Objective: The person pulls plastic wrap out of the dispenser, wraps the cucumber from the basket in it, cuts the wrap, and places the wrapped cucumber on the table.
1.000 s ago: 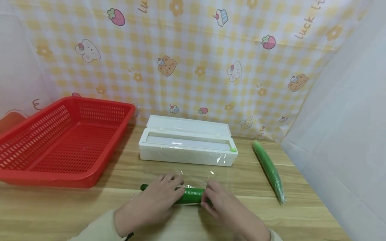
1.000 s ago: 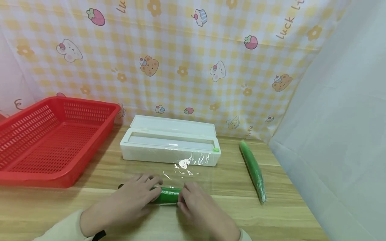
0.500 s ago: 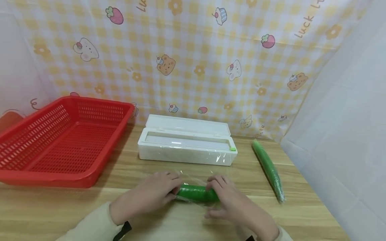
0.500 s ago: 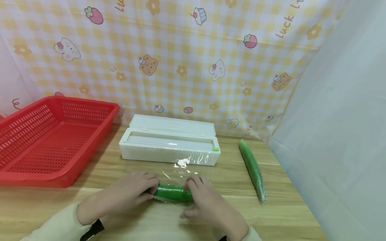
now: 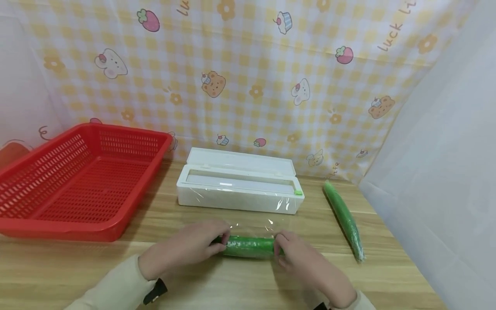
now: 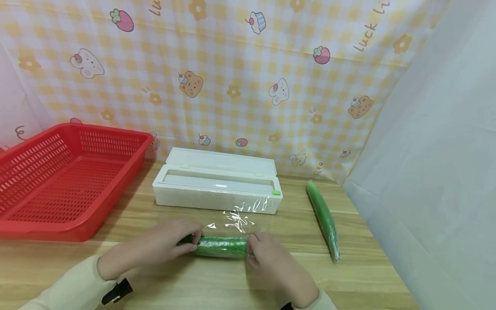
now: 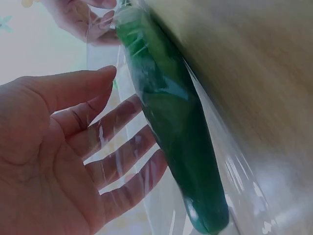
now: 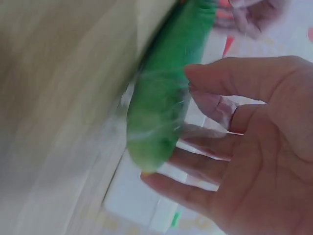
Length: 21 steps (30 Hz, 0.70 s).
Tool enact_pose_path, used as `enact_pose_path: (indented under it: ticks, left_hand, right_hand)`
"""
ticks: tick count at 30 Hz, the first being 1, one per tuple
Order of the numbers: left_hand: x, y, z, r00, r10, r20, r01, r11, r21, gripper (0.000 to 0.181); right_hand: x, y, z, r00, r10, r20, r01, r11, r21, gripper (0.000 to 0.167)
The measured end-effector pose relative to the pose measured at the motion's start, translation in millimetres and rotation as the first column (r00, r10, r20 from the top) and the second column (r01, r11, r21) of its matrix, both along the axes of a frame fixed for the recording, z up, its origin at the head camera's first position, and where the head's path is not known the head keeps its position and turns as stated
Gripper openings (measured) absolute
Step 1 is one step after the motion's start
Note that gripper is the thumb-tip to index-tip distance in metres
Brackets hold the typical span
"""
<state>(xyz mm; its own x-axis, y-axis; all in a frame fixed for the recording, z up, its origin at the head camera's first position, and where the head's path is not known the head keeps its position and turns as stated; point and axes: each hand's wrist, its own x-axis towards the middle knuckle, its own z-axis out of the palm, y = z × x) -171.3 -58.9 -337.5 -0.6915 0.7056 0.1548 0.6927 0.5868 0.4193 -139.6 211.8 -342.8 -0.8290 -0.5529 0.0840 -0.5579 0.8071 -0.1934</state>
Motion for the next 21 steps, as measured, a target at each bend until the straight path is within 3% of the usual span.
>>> enact_pose_path:
  ticks: [4, 8, 15, 21]
  left_hand:
    - [-8.0, -6.5, -1.0, 0.997, 0.005, 0.081, -0.008, 0.999, 0.037, 0.015]
    - [-15.4, -16.3, -0.6, 0.99, -0.006, 0.141, 0.002, 0.999, 0.034, 0.017]
    - [-19.2, -34.1, 3.3, 0.975, 0.011, 0.22, -0.005, 1.0, -0.026, 0.034]
    - [-21.7, -40.7, 5.6, 0.965, 0.071, 0.252, -0.054, 0.996, -0.076, 0.024]
  right_hand:
    - [-7.6, 12.8, 6.1, 0.99, -0.011, 0.138, 0.031, 0.989, -0.143, 0.004]
    - [-15.2, 20.6, 6.9, 0.978, -0.015, 0.207, 0.065, 0.97, -0.236, 0.008]
    - [-22.6, 23.8, -0.1, 0.979, -0.071, 0.191, 0.122, 0.954, -0.274, 0.01]
    - [-23.4, 25.5, -2.6, 0.973, -0.112, 0.202, 0.168, 0.942, -0.289, 0.012]
